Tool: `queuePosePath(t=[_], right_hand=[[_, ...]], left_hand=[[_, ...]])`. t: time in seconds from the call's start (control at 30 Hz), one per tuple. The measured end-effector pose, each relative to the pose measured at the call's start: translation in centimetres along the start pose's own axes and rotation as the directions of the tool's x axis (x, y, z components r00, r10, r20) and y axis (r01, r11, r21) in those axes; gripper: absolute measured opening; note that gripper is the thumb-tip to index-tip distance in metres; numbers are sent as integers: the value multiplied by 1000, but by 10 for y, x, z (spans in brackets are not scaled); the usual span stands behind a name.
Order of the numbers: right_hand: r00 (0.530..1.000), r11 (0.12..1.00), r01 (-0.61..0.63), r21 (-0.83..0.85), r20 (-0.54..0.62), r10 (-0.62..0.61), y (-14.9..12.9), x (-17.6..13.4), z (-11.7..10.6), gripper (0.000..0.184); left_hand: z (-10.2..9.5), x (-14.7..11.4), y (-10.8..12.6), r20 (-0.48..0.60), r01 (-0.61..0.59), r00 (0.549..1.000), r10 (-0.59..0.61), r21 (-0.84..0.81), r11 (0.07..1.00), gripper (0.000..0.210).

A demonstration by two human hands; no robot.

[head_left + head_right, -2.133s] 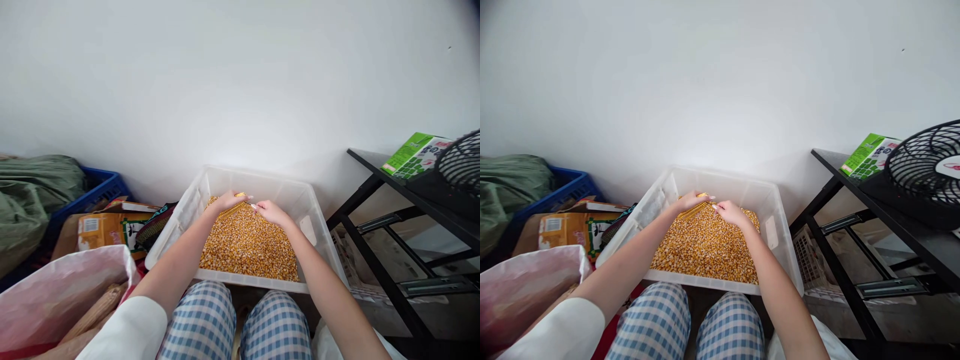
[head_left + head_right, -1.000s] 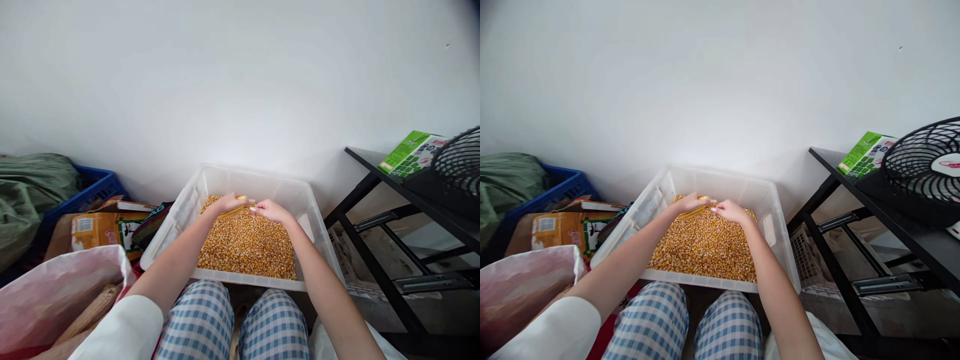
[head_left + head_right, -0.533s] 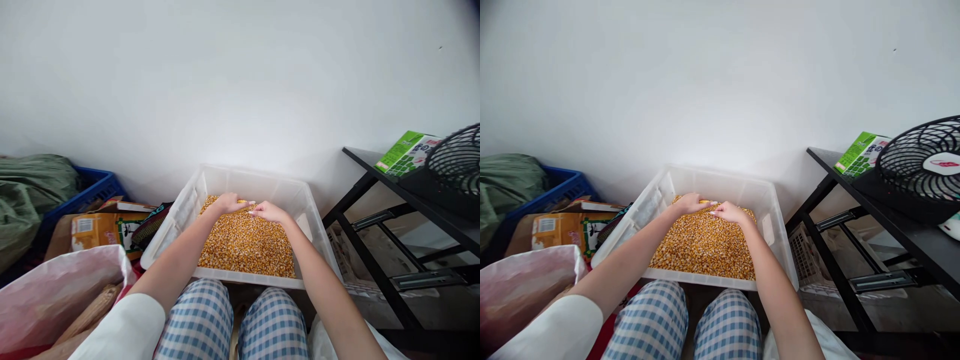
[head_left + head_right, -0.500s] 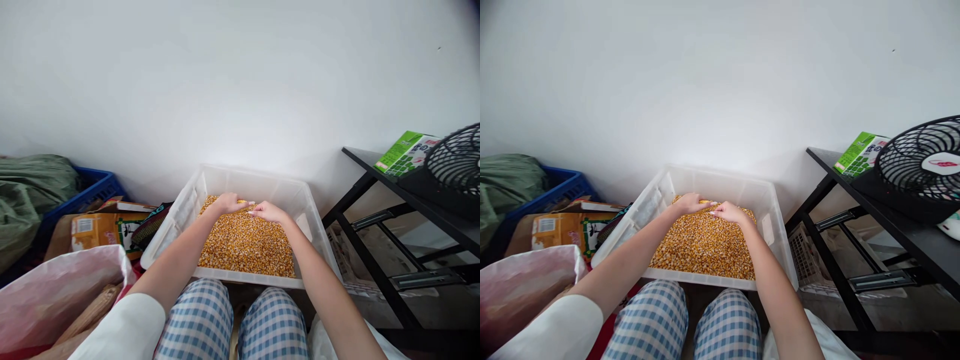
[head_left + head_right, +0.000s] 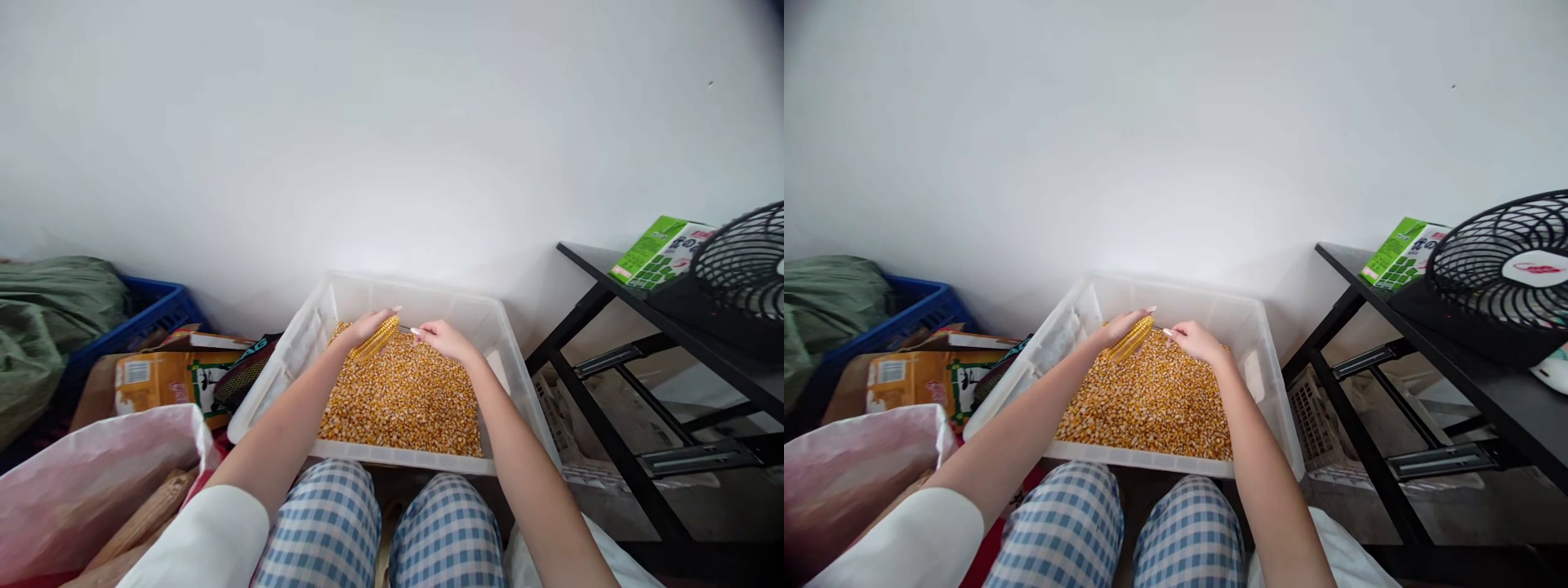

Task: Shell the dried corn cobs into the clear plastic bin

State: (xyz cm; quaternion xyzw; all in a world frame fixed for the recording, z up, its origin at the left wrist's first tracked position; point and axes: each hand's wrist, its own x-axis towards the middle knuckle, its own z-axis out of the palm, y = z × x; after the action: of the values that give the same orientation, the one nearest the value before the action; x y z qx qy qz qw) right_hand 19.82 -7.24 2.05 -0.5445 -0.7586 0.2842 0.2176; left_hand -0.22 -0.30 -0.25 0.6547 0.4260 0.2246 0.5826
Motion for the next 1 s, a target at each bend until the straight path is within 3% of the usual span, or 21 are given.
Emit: queuePosePath(t=[0.13, 0.27, 0.57, 1.0], right_hand=[[999, 999, 11, 31, -47, -10, -4, 1, 0, 44], [997, 999, 2, 39, -73, 1, -6, 1, 1, 45], [995, 997, -42, 72, -88, 48, -11, 0, 4, 46], [992, 995, -40, 88, -112, 50, -10, 2, 5, 47]], left_hand=[[-1, 1, 4, 124, 29, 992, -12, -135, 990, 56], [0, 2, 5, 153, 14, 988, 11, -161, 987, 55], [-2, 3, 2, 79, -34, 996, 43, -110, 993, 53], [-2, 5, 1, 70, -1, 997, 9, -109, 994, 54]])
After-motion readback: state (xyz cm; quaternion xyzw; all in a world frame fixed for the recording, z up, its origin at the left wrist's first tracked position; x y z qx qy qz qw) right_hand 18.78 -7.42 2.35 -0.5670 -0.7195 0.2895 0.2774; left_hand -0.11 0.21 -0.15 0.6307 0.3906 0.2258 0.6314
